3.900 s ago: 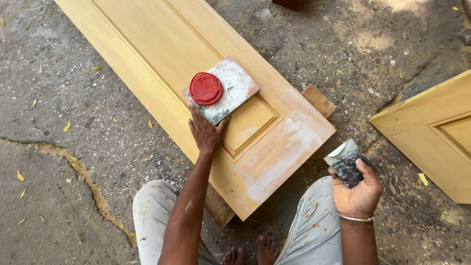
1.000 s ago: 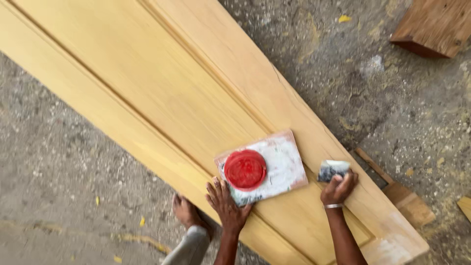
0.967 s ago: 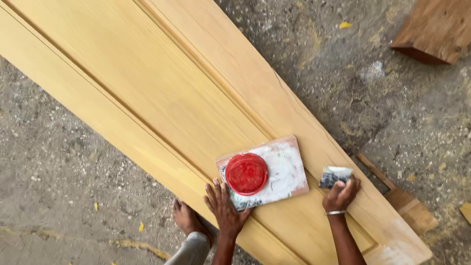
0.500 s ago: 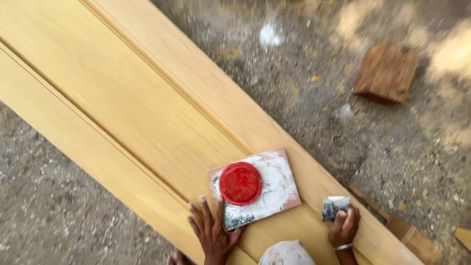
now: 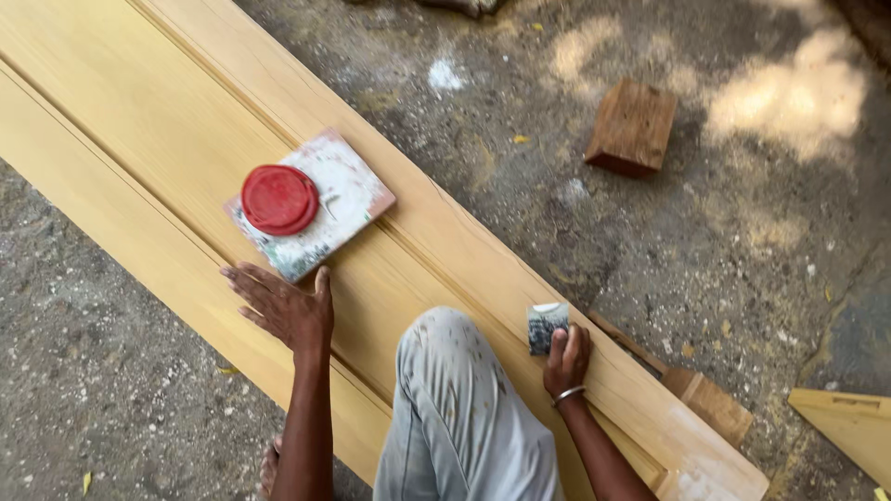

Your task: The person applies a white filler paste to a wooden door using a metal putty knife. They scoop filler from a small board and spread it into the grooves and edges of the door panel.

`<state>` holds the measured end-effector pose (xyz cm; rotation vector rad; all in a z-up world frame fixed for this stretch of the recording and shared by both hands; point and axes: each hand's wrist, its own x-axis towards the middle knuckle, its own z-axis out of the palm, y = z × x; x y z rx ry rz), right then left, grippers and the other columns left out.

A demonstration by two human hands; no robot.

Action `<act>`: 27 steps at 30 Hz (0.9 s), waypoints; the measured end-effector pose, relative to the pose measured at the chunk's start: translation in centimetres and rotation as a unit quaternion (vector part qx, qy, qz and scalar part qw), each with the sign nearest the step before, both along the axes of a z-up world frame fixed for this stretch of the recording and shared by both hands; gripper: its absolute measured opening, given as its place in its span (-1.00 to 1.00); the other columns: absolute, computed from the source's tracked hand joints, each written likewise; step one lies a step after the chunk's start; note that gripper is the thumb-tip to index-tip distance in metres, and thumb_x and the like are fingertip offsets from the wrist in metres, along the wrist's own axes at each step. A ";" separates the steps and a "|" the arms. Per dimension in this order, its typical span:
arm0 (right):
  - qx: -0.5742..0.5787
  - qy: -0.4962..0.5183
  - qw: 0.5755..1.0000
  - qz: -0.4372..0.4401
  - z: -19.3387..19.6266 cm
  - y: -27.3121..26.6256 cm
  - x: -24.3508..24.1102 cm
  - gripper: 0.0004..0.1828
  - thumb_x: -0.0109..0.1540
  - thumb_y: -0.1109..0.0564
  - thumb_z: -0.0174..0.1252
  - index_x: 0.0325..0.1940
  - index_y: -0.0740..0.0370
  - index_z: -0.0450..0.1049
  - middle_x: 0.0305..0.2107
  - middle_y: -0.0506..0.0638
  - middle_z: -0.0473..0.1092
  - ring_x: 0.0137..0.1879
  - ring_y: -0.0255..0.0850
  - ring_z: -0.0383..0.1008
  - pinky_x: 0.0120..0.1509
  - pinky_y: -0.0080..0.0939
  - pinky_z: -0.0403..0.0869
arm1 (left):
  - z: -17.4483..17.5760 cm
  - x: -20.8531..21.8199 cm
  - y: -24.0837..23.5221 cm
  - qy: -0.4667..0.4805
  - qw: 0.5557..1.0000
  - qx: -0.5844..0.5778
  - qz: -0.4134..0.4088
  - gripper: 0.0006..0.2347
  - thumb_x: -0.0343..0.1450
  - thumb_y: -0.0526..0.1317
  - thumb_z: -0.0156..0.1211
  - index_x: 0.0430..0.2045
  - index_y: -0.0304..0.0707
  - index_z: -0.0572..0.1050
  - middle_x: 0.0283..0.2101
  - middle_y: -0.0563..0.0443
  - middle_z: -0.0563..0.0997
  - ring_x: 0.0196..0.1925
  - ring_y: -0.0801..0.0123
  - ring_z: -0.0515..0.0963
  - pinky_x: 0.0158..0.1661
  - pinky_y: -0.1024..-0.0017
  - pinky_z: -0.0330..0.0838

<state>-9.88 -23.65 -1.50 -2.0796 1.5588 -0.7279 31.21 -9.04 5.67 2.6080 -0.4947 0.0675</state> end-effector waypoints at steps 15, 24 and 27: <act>0.090 0.110 0.973 -0.183 -1.2 -11.8 -8.4 -0.35 0.51 -0.28 -0.31 -0.17 0.37 0.37 -0.31 0.38 0.41 -0.18 0.35 0.41 -0.10 0.31 0.31 | 0.5 -8.9 -19.7 0.003 0.630 0.099 -0.770 -0.26 0.49 0.34 -0.22 0.48 -0.13 -0.01 0.57 -0.16 -0.08 0.59 0.00 -0.14 0.45 -0.03 -0.23; 0.043 0.164 0.972 -0.163 -0.1 -10.4 -8.4 -0.39 0.53 -0.21 -0.26 -0.27 0.40 0.29 -0.38 0.42 0.36 -0.18 0.39 0.38 -0.04 0.33 0.29 | -4.4 0.5 -26.2 -0.022 0.910 0.036 -0.412 -0.24 0.63 0.28 -0.28 0.50 -0.47 -0.13 0.57 -0.51 -0.19 0.61 -0.27 -0.23 0.49 -0.13 -0.33; 0.028 0.156 0.975 -0.153 0.2 -10.0 -8.2 -0.36 0.54 -0.23 -0.27 -0.28 0.41 0.27 -0.39 0.43 0.34 -0.19 0.40 0.36 -0.04 0.35 0.28 | -4.4 -2.2 -27.0 -0.026 0.877 0.067 -0.476 -0.17 0.55 0.35 -0.30 0.49 -0.50 -0.10 0.57 -0.44 -0.15 0.62 -0.20 -0.19 0.49 -0.15 -0.31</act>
